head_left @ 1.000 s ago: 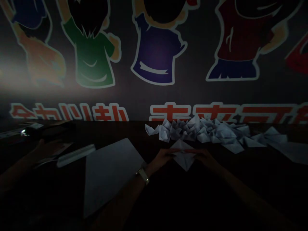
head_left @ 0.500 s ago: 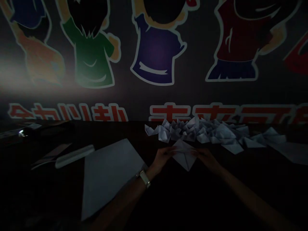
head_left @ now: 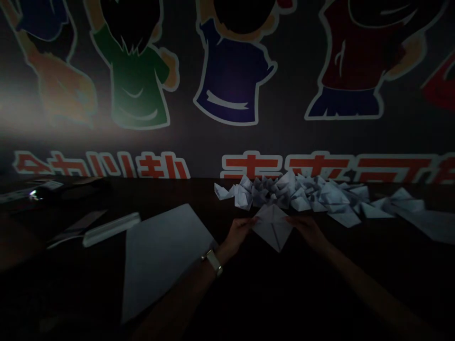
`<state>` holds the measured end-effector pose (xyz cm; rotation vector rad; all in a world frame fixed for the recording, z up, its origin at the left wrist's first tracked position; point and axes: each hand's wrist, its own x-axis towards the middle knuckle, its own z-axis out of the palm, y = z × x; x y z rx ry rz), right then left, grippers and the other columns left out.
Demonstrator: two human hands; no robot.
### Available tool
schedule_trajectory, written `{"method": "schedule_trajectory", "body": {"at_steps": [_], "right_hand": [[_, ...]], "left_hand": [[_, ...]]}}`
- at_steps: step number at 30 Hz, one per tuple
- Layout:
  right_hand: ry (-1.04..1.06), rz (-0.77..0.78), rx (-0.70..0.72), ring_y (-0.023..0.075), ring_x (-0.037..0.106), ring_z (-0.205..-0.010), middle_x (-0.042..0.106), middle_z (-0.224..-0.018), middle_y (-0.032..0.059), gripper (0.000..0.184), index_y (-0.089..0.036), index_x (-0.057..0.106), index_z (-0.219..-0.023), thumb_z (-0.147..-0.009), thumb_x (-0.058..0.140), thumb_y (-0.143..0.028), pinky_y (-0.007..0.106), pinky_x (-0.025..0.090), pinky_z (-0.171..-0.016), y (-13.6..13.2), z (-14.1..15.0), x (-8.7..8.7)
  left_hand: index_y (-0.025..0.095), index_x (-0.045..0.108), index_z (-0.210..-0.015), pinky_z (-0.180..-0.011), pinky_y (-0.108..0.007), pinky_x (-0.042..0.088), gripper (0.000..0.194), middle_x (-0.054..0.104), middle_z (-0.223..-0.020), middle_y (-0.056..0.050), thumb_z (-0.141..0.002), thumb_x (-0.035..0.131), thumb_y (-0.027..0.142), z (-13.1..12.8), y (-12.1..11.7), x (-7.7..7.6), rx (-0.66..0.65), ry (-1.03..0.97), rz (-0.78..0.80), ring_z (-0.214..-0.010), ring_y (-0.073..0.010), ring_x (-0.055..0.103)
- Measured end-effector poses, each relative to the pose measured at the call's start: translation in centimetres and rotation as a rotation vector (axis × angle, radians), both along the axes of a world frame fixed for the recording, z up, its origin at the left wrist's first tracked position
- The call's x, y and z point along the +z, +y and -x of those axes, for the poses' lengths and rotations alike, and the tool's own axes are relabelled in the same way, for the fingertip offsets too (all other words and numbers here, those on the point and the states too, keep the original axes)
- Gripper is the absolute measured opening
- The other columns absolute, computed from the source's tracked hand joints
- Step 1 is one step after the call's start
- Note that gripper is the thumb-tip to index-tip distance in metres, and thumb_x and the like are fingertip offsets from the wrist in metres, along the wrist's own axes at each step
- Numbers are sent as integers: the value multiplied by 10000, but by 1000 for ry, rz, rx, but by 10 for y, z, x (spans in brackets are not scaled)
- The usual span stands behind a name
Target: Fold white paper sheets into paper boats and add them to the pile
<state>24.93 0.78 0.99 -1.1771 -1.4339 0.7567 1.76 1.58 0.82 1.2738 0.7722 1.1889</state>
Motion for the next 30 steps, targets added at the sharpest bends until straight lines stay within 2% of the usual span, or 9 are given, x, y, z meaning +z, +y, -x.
{"method": "schedule_trajectory", "body": {"at_steps": [5, 8, 12, 16, 20, 24, 27, 30], "right_hand": [[101, -6, -29, 274, 628, -817, 722, -757, 7, 271, -211, 738, -727, -617, 688, -453, 360, 461, -742, 1, 3, -2], [116, -7, -46, 255, 626, -787, 715, -728, 4, 245, -207, 733, -704, -622, 691, -434, 340, 456, -727, 0, 6, -3], [107, -37, -85, 248, 619, -800, 715, -755, 13, 226, -210, 728, -720, -621, 697, -411, 332, 450, -742, -1, 11, -3], [94, -86, -97, 256, 620, -825, 717, -796, 34, 261, -197, 721, -742, -639, 676, -432, 337, 455, -754, -4, 14, -4], [-31, -133, -152, 236, 625, -770, 706, -753, 28, 281, -190, 703, -730, -657, 647, -455, 309, 457, -705, -9, 13, 1], [-164, -175, -130, 208, 613, -716, 685, -720, 21, 288, -187, 680, -740, -707, 599, -461, 281, 450, -656, -15, 15, 8], [-204, -184, -72, 195, 606, -706, 675, -718, 21, 264, -189, 665, -736, -729, 587, -441, 272, 450, -649, -18, 20, 9], [-181, -197, -78, 190, 604, -709, 670, -734, 26, 248, -188, 651, -746, -725, 596, -429, 267, 455, -646, -20, 25, 8]], "left_hand": [[115, 697, -612, -608, -247, 398, 326, 646, -625, -36, -605, 732, 439, -5, -4, 3, -7, -154, 75, -579, -115, 537], [135, 721, -729, -689, -259, 425, 282, 685, -749, -51, -593, 757, 380, -7, -7, 6, -32, -250, 87, -675, -137, 583], [160, 688, -975, -767, -275, 430, 373, 688, -919, -67, -671, 709, 374, -7, -9, 6, -79, -268, 32, -810, -166, 603], [151, 644, -1071, -775, -306, 434, 446, 678, -971, -80, -705, 671, 404, -7, -8, 2, -31, -246, -16, -848, -195, 598], [156, 658, -1041, -801, -342, 427, 438, 677, -973, -74, -693, 669, 422, -7, -5, -2, 37, -166, -74, -893, -231, 584], [179, 633, -1031, -819, -325, 422, 408, 644, -1041, -72, -675, 698, 367, -8, -5, 2, -8, -102, -139, -948, -223, 569], [191, 576, -979, -738, -283, 436, 396, 634, -976, -57, -642, 729, 333, -9, -7, 6, 4, -96, -164, -871, -183, 577], [174, 547, -849, -639, -238, 412, 338, 606, -822, -20, -634, 725, 364, -8, -5, 5, 45, -27, -177, -733, -137, 550]]}}
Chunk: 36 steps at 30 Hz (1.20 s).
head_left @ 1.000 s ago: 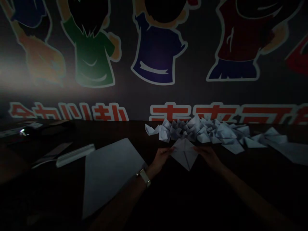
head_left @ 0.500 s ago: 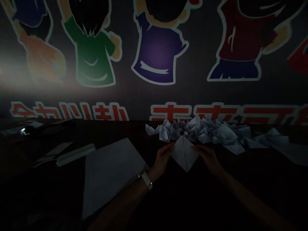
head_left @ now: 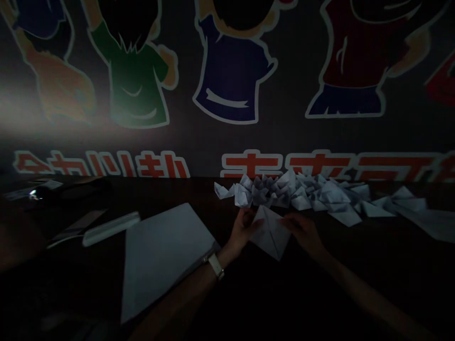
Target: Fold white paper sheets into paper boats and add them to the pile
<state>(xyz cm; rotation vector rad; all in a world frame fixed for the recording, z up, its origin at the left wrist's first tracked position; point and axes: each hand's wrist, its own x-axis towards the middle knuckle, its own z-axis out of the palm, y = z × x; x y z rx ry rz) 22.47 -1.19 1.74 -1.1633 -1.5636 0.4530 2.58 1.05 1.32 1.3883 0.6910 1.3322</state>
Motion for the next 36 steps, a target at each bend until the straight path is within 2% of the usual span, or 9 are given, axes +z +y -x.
{"method": "schedule_trajectory", "body": {"at_steps": [4, 9, 12, 16, 24, 31, 34, 36], "right_hand": [[44, 2, -4, 188, 609, -713, 671, -757, 35, 251, -186, 637, -780, -718, 599, -426, 266, 466, -636, -1, 4, -1], [116, 43, -30, 214, 623, -780, 689, -857, 45, 367, -190, 639, -932, -669, 649, -446, 285, 474, -660, 3, 3, -5], [159, 109, -19, 241, 626, -798, 705, -823, 49, 361, -179, 692, -834, -643, 658, -483, 313, 473, -698, 7, 1, -9], [217, 210, 32, 233, 621, -692, 692, -678, 34, 427, -148, 716, -728, -612, 653, -554, 308, 465, -631, 9, 0, -13], [395, 259, 95, 219, 600, -640, 661, -620, 31, 406, -141, 707, -666, -567, 696, -535, 304, 448, -588, 7, 4, -17], [383, 228, 40, 131, 491, -496, 547, -467, -22, 328, -167, 663, -514, -563, 704, -489, 257, 388, -508, 1, 7, -10], [374, 239, 8, 111, 441, -446, 475, -398, -42, 345, -160, 659, -498, -545, 716, -497, 245, 344, -455, 1, 7, -11], [371, 261, -8, 106, 433, -435, 482, -398, -42, 356, -152, 670, -516, -540, 722, -504, 241, 325, -438, 2, 6, -11]], "left_hand": [[145, 528, -674, -545, -208, 332, 332, 503, -643, 22, -668, 664, 448, 1, 4, -6, 21, 186, -12, -606, -97, 456], [159, 437, -610, -491, -195, 258, 390, 396, -569, 57, -662, 656, 477, 1, 3, -7, 62, 171, -13, -537, -69, 351], [163, 420, -631, -488, -192, 252, 382, 381, -577, 58, -681, 648, 465, 1, 0, -5, 50, 139, -20, -538, -66, 336], [165, 418, -668, -505, -199, 269, 356, 395, -613, 46, -715, 625, 450, 3, 2, -6, -4, 111, -46, -565, -73, 351], [173, 403, -685, -541, -213, 295, 383, 418, -657, 34, -704, 625, 485, 3, 4, -6, -50, 109, -62, -607, -88, 386], [176, 395, -673, -523, -206, 271, 386, 393, -617, 52, -673, 660, 457, 4, 6, -8, 7, 155, -36, -579, -79, 363], [175, 404, -677, -530, -207, 282, 373, 401, -615, 55, -669, 668, 439, 3, 4, -7, -1, 139, -41, -577, -78, 367], [172, 425, -682, -535, -209, 291, 365, 418, -615, 53, -668, 667, 445, 3, 2, -4, 0, 120, -34, -580, -81, 383]]}}
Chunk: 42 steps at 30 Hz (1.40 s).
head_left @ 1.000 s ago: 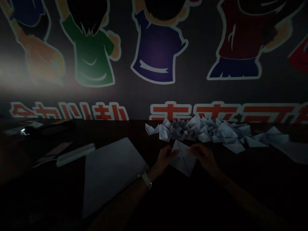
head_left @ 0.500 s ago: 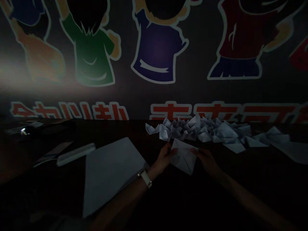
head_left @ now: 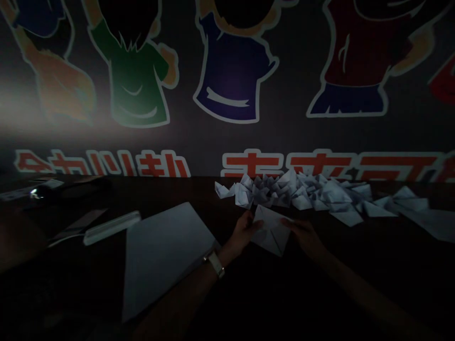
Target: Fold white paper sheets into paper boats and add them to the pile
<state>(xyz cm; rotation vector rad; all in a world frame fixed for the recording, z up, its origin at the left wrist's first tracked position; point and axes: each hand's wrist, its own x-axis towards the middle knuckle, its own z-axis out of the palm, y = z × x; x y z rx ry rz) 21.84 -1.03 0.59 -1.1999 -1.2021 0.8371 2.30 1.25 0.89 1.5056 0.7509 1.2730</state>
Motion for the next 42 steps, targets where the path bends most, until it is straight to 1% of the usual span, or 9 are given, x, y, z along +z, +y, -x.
{"method": "schedule_trajectory", "body": {"at_steps": [7, 14, 19, 24, 26, 30, 33, 37, 42], "right_hand": [[67, -23, -35, 203, 597, -568, 651, -568, 38, 388, -147, 719, -660, -606, 664, -527, 276, 427, -473, 0, -5, 6], [107, -32, -8, 279, 662, -769, 717, -772, 83, 325, -177, 715, -706, -687, 602, -481, 351, 530, -619, 0, -5, 5], [-31, -95, -13, 293, 645, -885, 715, -888, 83, 270, -205, 727, -746, -705, 574, -424, 378, 537, -719, -4, -6, 10], [-239, -218, -7, 307, 620, -948, 696, -979, 61, 282, -227, 728, -828, -618, 623, -384, 400, 509, -804, -3, -16, 4], [-235, -214, -3, 306, 625, -933, 696, -981, 53, 298, -234, 725, -840, -601, 630, -386, 409, 500, -819, -1, -18, 1], [-170, -154, 14, 283, 642, -888, 713, -905, 54, 281, -236, 722, -812, -681, 585, -442, 380, 526, -759, -1, -10, -1], [-85, -94, 55, 269, 654, -848, 717, -863, 61, 349, -210, 713, -830, -751, 521, -490, 367, 539, -713, -4, 5, -1], [-3, -44, 147, 263, 663, -807, 716, -859, 75, 369, -198, 705, -841, -768, 510, -502, 361, 544, -691, -11, 21, -3], [-218, -156, 91, 264, 632, -939, 701, -964, 45, 292, -244, 712, -875, -742, 523, -423, 385, 519, -814, -9, 9, -10]], "left_hand": [[153, 500, -665, -529, -192, 333, 360, 449, -606, 45, -649, 677, 467, -3, -2, 2, 135, -52, 62, -585, -78, 407], [157, 475, -656, -569, -267, 493, 387, 482, -642, 36, -599, 711, 458, -3, -6, 3, 41, -249, 201, -610, -99, 483], [154, 464, -612, -526, -216, 441, 360, 473, -578, 43, -601, 720, 407, -2, -2, 2, 74, -215, 167, -555, -83, 469], [156, 486, -627, -494, -173, 355, 306, 488, -556, 49, -614, 718, 354, -1, 1, 3, 162, -191, 119, -528, -65, 454], [162, 542, -736, -526, -187, 384, 284, 545, -611, 33, -610, 728, 336, -2, -1, 4, 146, -231, 156, -573, -85, 503], [176, 587, -1009, -620, -239, 433, 452, 641, -779, -24, -613, 744, 326, -7, -9, 5, 16, -332, 304, -690, -134, 585], [128, 652, -917, -719, -304, 451, 392, 673, -865, -81, -607, 750, 347, -14, -16, 1, -69, -390, 376, -780, -189, 612], [98, 682, -865, -776, -370, 452, 414, 685, -908, -122, -552, 784, 349, -19, -19, -1, -31, -448, 439, -840, -257, 623], [97, 693, -813, -776, -359, 455, 402, 698, -861, -113, -498, 813, 316, -17, -18, 4, 11, -445, 444, -811, -255, 633]]}}
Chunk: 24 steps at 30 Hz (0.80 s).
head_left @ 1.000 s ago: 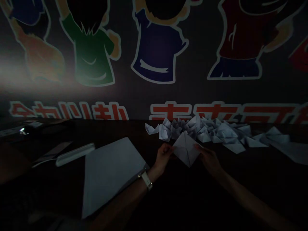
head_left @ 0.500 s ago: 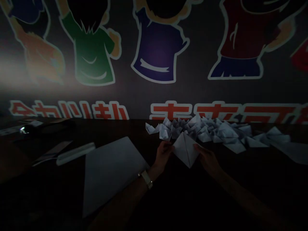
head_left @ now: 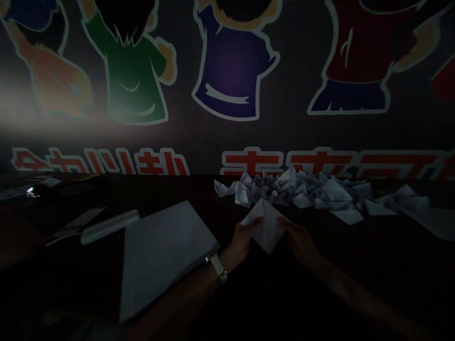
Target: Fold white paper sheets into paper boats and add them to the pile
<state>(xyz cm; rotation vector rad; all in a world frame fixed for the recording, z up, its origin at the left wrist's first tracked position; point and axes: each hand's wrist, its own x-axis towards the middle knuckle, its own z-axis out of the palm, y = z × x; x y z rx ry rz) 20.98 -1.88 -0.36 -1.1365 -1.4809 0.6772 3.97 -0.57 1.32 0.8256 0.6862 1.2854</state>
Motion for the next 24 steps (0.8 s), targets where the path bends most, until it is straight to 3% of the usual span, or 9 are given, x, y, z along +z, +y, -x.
{"method": "schedule_trajectory", "body": {"at_steps": [5, 11, 16, 20, 24], "right_hand": [[-183, -162, -13, 274, 561, -1078, 640, -1119, 34, 370, -241, 683, -1000, -653, 553, -262, 413, 410, -978, 10, -22, -13], [-184, -173, -12, 287, 568, -1066, 636, -1124, 58, 384, -230, 663, -1032, -668, 545, -252, 422, 448, -938, 15, -23, -16], [-163, -175, 6, 259, 550, -1094, 607, -1175, 55, 411, -220, 619, -1107, -718, 500, -278, 400, 416, -971, 14, -22, -19], [-164, -150, 11, 273, 515, -1134, 574, -1223, 47, 437, -229, 609, -1123, -696, 554, -305, 407, 391, -988, 14, -25, -21], [-161, -158, -1, 278, 507, -1142, 581, -1214, 61, 442, -218, 603, -1132, -705, 555, -319, 407, 383, -991, 16, -30, -24]], "left_hand": [[113, 689, -776, -750, -336, 450, 368, 698, -826, -93, -526, 794, 361, 2, -2, 3, -15, 22, 10, -799, -240, 628], [118, 675, -834, -793, -324, 434, 415, 688, -896, -99, -585, 746, 443, 1, 3, 0, -107, -13, -13, -842, -230, 619], [129, 668, -827, -830, -327, 420, 440, 681, -911, -97, -598, 718, 500, 1, 3, 2, -140, -38, -52, -859, -224, 611], [138, 673, -784, -736, -304, 435, 500, 676, -836, -87, -666, 590, 618, 5, 2, 5, -119, 31, -109, -785, -201, 602], [124, 655, -661, -581, -243, 395, 428, 618, -630, -31, -625, 672, 549, 10, 7, 2, -20, 150, -132, -606, -132, 544]]}}
